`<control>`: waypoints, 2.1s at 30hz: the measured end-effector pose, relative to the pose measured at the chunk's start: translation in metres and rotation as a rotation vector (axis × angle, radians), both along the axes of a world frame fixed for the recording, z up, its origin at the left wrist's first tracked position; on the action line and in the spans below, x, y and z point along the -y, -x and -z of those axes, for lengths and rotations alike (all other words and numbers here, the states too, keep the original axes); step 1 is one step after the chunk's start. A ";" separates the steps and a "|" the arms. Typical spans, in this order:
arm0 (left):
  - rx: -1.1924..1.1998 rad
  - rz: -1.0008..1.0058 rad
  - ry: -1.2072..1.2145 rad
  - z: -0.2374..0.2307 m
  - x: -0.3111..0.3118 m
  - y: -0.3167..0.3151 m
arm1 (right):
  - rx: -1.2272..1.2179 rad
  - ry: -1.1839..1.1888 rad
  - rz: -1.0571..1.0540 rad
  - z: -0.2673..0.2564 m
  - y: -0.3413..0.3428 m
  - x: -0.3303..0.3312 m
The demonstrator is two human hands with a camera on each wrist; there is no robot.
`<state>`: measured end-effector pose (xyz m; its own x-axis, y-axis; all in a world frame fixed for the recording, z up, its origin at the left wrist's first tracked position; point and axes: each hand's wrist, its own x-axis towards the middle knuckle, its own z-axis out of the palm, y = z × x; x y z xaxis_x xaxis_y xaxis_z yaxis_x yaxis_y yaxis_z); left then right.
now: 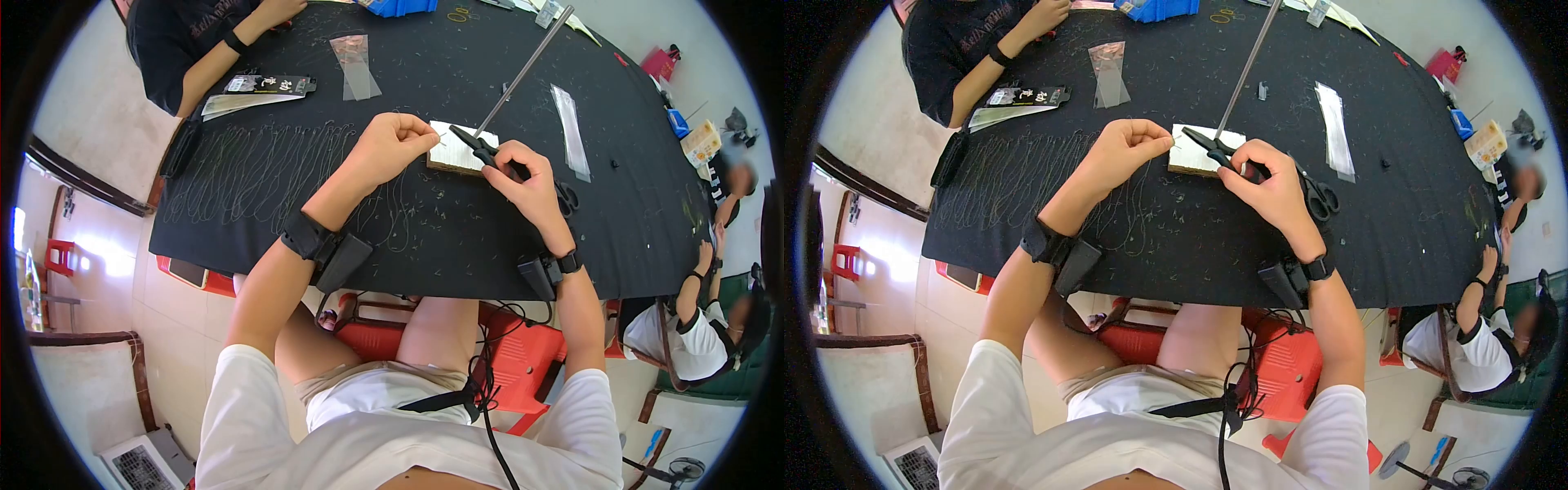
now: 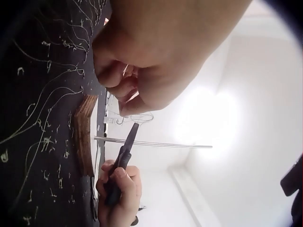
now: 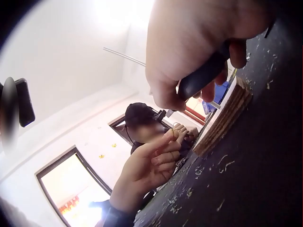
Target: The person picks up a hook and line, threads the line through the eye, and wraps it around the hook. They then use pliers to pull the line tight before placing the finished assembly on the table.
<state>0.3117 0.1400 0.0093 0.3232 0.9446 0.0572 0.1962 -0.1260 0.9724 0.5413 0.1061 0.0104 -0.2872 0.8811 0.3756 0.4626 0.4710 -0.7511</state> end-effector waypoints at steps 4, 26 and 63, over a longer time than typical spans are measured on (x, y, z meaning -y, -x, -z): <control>0.004 0.054 0.010 0.005 -0.002 -0.002 | 0.062 -0.044 -0.033 -0.001 -0.002 0.000; 0.025 0.010 0.000 0.007 -0.003 -0.001 | 0.027 0.083 0.002 0.000 -0.002 0.000; -0.002 -0.067 0.023 0.011 -0.006 0.001 | 0.105 -0.078 -0.067 0.001 0.000 -0.001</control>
<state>0.3111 0.1455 -0.0012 0.2589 0.9653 0.0346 0.2057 -0.0901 0.9745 0.5410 0.1067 0.0097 -0.3857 0.8280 0.4071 0.5019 0.5585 -0.6604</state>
